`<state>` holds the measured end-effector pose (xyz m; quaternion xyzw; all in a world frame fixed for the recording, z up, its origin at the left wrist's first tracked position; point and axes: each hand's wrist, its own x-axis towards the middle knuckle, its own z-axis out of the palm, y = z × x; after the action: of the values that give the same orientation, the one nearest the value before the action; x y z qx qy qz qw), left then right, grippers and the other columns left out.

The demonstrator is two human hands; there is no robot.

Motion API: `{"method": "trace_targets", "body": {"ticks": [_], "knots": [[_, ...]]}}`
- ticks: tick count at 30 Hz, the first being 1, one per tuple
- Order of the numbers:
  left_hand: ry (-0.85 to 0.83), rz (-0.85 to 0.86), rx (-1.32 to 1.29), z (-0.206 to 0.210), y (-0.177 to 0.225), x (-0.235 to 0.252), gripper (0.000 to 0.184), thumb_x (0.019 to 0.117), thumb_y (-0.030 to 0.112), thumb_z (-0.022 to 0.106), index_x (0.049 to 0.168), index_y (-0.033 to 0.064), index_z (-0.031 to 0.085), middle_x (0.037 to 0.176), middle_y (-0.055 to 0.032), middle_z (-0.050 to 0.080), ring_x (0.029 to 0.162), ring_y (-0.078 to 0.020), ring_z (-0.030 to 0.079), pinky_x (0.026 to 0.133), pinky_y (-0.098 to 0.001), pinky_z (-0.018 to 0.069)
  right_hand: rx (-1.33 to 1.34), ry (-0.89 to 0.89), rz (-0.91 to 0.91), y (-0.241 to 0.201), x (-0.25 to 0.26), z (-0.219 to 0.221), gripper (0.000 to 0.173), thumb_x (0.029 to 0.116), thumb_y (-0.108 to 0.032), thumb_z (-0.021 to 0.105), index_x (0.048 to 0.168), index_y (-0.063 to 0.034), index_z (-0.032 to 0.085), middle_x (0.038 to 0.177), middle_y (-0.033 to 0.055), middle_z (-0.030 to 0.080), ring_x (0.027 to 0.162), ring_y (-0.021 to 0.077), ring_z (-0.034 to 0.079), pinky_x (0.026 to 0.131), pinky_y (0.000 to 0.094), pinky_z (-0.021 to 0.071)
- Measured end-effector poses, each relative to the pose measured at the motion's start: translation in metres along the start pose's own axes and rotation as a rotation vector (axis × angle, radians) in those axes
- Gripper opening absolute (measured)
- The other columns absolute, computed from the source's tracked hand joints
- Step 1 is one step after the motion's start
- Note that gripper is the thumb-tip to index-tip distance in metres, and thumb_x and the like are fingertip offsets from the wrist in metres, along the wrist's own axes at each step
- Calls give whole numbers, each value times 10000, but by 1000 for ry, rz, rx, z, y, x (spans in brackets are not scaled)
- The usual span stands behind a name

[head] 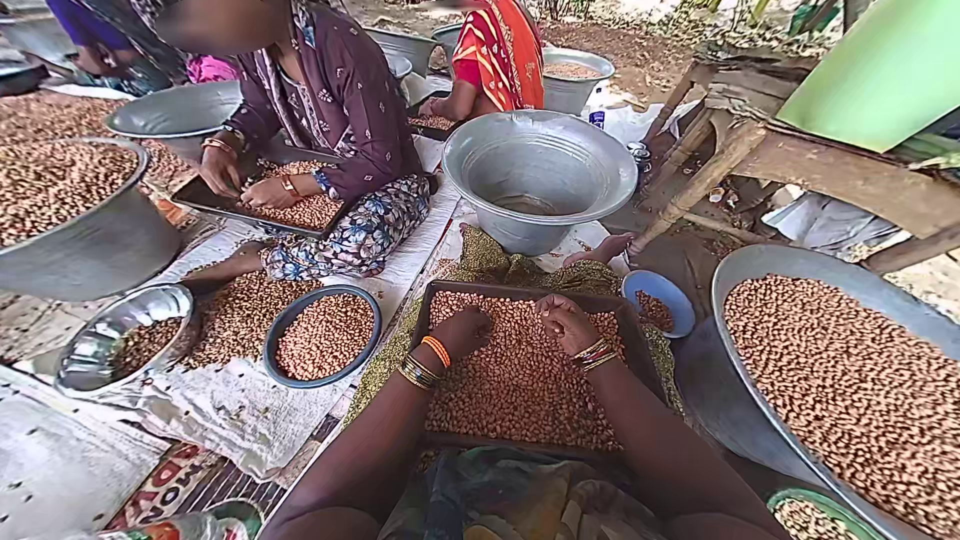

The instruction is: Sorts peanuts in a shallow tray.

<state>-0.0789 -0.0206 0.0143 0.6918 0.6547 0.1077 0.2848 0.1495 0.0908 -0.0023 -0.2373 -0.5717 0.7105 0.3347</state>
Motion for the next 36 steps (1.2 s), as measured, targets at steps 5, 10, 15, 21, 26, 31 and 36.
{"method": "trace_targets", "body": {"ticks": [5,10,15,21,26,31,36], "knots": [[266,307,-310,9,2,0,240,940,11,647,1169,-28,707,1201,-190,680,1048,-228,669,944,-370,553,-399,-186,159,-13,-6,5,124,899,-1,538,1014,-42,561,765,-30,573,562,23,467,507,190,380],[370,-324,28,-7,1,-3,308,1004,124,597,1281,20,683,1393,-206,609,1390,-379,499,1176,-522,384,-1363,-487,325,-16,-6,27,314,1018,-206,617,1261,-23,692,1254,229,685,1213,390,638,1043,610,470],[166,-479,157,-12,4,1,370,1018,101,539,1376,68,628,1488,-218,518,1419,-445,441,1119,-601,431,-1416,-507,333,-8,-4,29,292,1026,-210,578,1195,-5,699,1204,230,693,1170,399,652,983,619,494],[-104,-243,79,-9,-10,-4,393,1029,149,579,1387,-12,595,1403,-262,591,1348,-419,545,1133,-616,400,-1137,-360,364,-20,0,3,299,988,-195,677,1130,67,685,1020,226,690,953,322,652,916,523,497],[-269,-36,-40,-8,-6,-10,332,1012,103,615,1302,-57,642,1267,-291,650,1218,-434,612,1071,-622,429,-1204,-406,328,-24,-2,9,279,974,-124,644,1211,16,689,1053,214,696,979,336,658,926,539,500],[82,-61,-107,-13,-17,-9,278,971,31,620,1232,-45,678,1304,-253,638,1269,-361,593,1127,-498,433,-1401,-456,269,-4,-2,26,280,1007,-182,608,1232,-58,720,1225,220,700,1193,404,648,1013,629,482],[244,-144,-121,-18,-11,-10,247,967,50,628,1191,-23,700,1242,-221,667,1179,-322,637,1068,-473,480,-1435,-440,330,-6,-2,30,300,1036,-218,575,1212,-1,685,1209,249,684,1185,427,640,988,642,485]]}}
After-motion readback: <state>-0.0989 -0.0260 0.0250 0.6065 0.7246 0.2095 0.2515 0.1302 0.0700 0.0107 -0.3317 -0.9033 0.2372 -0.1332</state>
